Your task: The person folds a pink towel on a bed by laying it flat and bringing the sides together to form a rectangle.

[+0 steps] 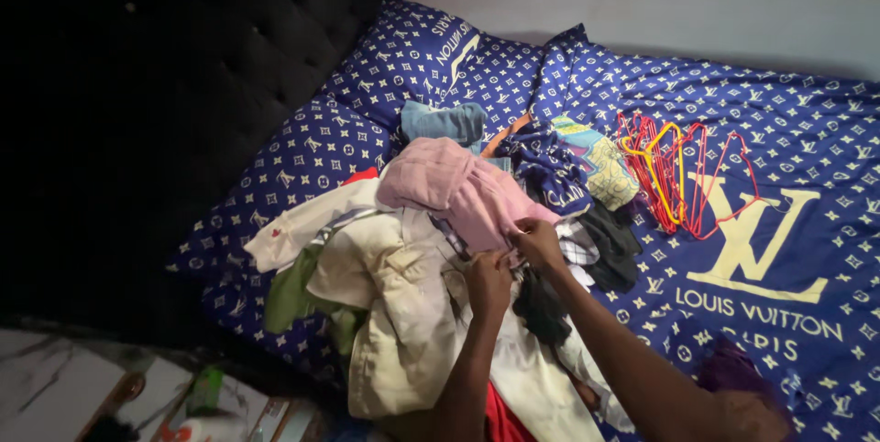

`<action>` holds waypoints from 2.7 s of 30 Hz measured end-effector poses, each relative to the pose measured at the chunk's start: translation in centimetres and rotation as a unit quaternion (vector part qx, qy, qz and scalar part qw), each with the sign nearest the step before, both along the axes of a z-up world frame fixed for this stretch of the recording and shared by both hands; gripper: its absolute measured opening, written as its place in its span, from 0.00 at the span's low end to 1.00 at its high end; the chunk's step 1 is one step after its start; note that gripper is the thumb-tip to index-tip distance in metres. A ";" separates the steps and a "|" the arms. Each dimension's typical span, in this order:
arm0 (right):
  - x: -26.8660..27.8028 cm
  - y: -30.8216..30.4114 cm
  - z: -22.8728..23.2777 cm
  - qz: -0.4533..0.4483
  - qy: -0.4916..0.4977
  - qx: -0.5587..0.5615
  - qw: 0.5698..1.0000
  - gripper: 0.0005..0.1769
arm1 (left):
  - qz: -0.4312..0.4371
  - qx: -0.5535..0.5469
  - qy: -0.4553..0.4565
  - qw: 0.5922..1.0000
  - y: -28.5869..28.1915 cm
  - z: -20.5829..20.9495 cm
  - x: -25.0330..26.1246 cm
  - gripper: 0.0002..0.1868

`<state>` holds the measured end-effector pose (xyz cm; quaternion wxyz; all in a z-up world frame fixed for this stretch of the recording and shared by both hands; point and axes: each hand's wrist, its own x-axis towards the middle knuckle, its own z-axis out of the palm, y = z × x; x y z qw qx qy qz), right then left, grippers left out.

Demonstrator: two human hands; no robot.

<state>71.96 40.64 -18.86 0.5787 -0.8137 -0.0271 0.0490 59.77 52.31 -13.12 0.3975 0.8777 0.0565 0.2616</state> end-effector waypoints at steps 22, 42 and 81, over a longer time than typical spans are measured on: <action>-22.9 -20.8 13.0 0.189 -0.235 0.062 0.951 0.09 | 0.040 -0.397 0.049 0.916 -18.1 0.0 -14.6 0.23; -33.1 -38.3 9.4 0.119 -0.220 -0.032 0.968 0.11 | 0.165 -0.176 0.179 0.954 -38.6 -1.9 -23.8 0.18; -43.7 -82.7 11.4 0.138 -0.243 -0.061 0.958 0.11 | 0.251 -0.344 0.065 0.902 -85.0 -2.5 -33.5 0.17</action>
